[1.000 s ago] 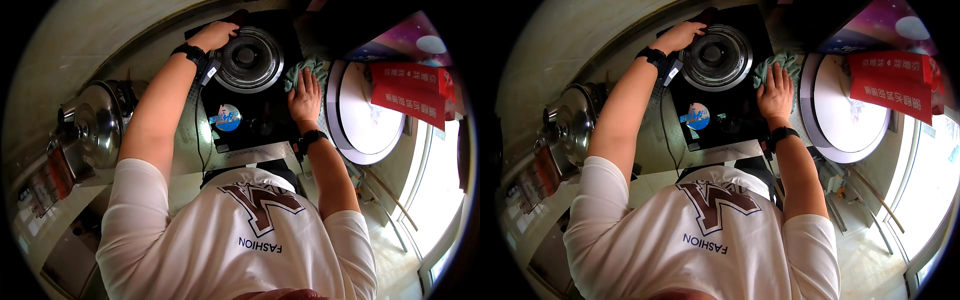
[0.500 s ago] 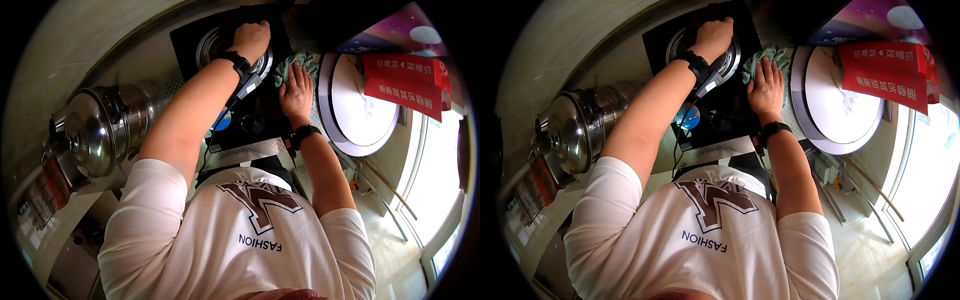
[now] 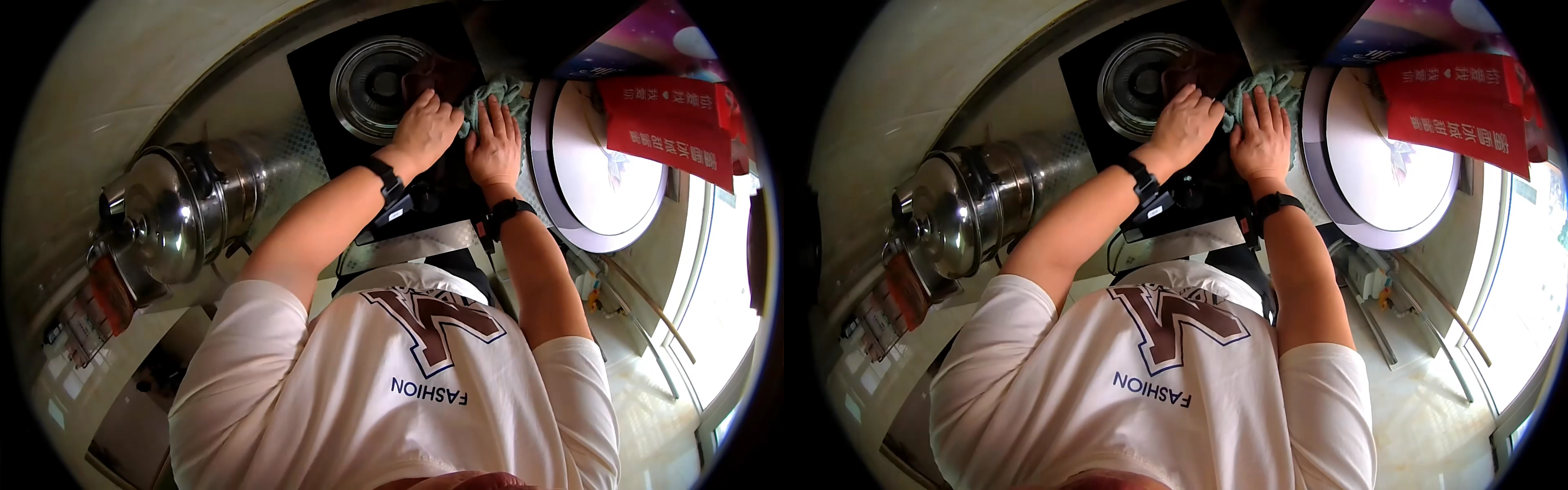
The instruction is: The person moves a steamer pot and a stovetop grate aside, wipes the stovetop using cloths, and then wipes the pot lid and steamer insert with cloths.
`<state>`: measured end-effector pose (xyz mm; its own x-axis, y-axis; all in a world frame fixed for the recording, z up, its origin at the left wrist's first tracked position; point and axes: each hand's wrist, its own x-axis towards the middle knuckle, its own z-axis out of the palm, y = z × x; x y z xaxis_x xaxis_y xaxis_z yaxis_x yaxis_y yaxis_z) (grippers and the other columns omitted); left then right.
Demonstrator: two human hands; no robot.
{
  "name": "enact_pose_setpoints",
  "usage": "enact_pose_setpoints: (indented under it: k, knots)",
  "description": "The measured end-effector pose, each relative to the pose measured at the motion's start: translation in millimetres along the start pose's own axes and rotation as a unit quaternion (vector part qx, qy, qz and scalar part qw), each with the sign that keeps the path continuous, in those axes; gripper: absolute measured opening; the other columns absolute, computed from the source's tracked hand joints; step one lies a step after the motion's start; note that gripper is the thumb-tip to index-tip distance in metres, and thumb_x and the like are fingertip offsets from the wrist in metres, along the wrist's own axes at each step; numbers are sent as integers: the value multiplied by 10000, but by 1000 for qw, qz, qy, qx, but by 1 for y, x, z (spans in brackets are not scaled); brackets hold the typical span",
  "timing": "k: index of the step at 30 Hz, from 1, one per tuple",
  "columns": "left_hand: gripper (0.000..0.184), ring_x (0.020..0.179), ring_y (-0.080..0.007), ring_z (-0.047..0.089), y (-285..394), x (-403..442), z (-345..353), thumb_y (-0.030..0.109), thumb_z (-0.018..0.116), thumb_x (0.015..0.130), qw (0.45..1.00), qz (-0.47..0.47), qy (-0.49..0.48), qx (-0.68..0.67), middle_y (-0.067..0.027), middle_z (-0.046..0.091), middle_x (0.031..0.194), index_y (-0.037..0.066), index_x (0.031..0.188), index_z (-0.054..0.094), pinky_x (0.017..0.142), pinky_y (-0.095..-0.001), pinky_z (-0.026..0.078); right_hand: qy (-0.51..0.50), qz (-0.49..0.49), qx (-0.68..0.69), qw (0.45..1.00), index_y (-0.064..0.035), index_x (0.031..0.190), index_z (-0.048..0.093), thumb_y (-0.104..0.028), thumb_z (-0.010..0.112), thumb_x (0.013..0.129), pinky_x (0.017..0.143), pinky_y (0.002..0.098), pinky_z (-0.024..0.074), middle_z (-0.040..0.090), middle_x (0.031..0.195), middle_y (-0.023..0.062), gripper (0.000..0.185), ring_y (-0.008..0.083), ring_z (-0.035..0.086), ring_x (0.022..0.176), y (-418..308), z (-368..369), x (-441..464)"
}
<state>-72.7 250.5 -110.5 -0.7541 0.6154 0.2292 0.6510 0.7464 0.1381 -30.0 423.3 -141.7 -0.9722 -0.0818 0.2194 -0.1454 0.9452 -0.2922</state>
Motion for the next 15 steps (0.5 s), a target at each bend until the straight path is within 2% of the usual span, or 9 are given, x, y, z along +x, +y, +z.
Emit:
enact_pose_setpoints:
  k: [3, 4, 5, 7, 9, 11, 13, 15]
  knots:
    - [189, 1093, -286, 665, -5, -47, -13, 102, 547, 898, 999, 41, 3, 0, -117, 681, 976, 46, 1047, 649, 1119, -407, 433, 7, -3, 1, 1000, -132, 1427, 568, -240, 626, 880, 1187, 488, 333, 477, 1550, 89, 560, 352, 460, 1407, 2, 3, -1]
    - [216, 1100, -283, 659, -8, -61, -21, 99, 557, 890, 999, 39, -6, 4, -112, 679, 987, 44, 1076, 652, 1107, -402, 444, 6, 0, 3, 1000, -135, 1429, 567, -242, 626, 881, 1189, 489, 331, 478, 1549, 87, 561, 352, 457, 1409, 1, 2, -1]
    - [240, 1134, -277, 657, -13, -73, -29, 111, 581, 879, 999, 31, -23, 20, -111, 698, 1068, 52, 1099, 656, 1090, -397, 460, 8, 0, 7, 1000, -135, 1429, 567, -242, 626, 881, 1189, 489, 331, 478, 1549, 87, 561, 352, 457, 1409, 1, 0, 0]
    - [276, 1141, -271, 668, -28, -101, -33, 117, 608, 875, 1000, -15, 4, -17, -103, 709, 1144, 77, 1142, 664, 1046, -404, 499, -4, 5, -5, 1000, -136, 1455, 541, -222, 612, 890, 1192, 480, 332, 463, 1566, 89, 576, 345, 451, 1420, 0, -2, 0]
    - [303, 1103, -275, 691, -54, -122, -39, 96, 636, 871, 998, -47, -13, -48, -98, 723, 1151, 106, 1172, 670, 1000, -413, 530, -3, 6, 0, 1000, -139, 1444, 553, -232, 616, 888, 1196, 482, 325, 469, 1559, 86, 567, 347, 447, 1420, 0, -1, -1]
    - [322, 1010, -332, 703, -90, -127, -35, 8, 662, 841, 993, -57, 42, -94, -113, 734, 1048, 115, 1145, 676, 949, -438, 556, -3, 7, 2, 1000, -141, 1433, 565, -243, 621, 886, 1200, 485, 317, 476, 1551, 83, 559, 350, 443, 1420, 2, 0, -1]
    - [314, 1002, -349, 692, -93, -123, -38, 2, 671, 833, 987, -95, 39, -121, -122, 729, 1042, 114, 1126, 684, 920, -443, 562, -2, 6, 10, 1000, -139, 1435, 564, -242, 615, 889, 1201, 488, 314, 474, 1551, 87, 558, 351, 441, 1421, 2, 0, -2]
    - [296, 1004, -348, 687, -68, -123, -32, 12, 686, 824, 976, -188, 58, -94, -133, 725, 1044, 110, 1103, 696, 895, -441, 563, -4, 7, 9, 1000, -136, 1437, 561, -243, 613, 889, 1201, 489, 313, 474, 1552, 88, 560, 351, 441, 1421, 2, 0, -2]
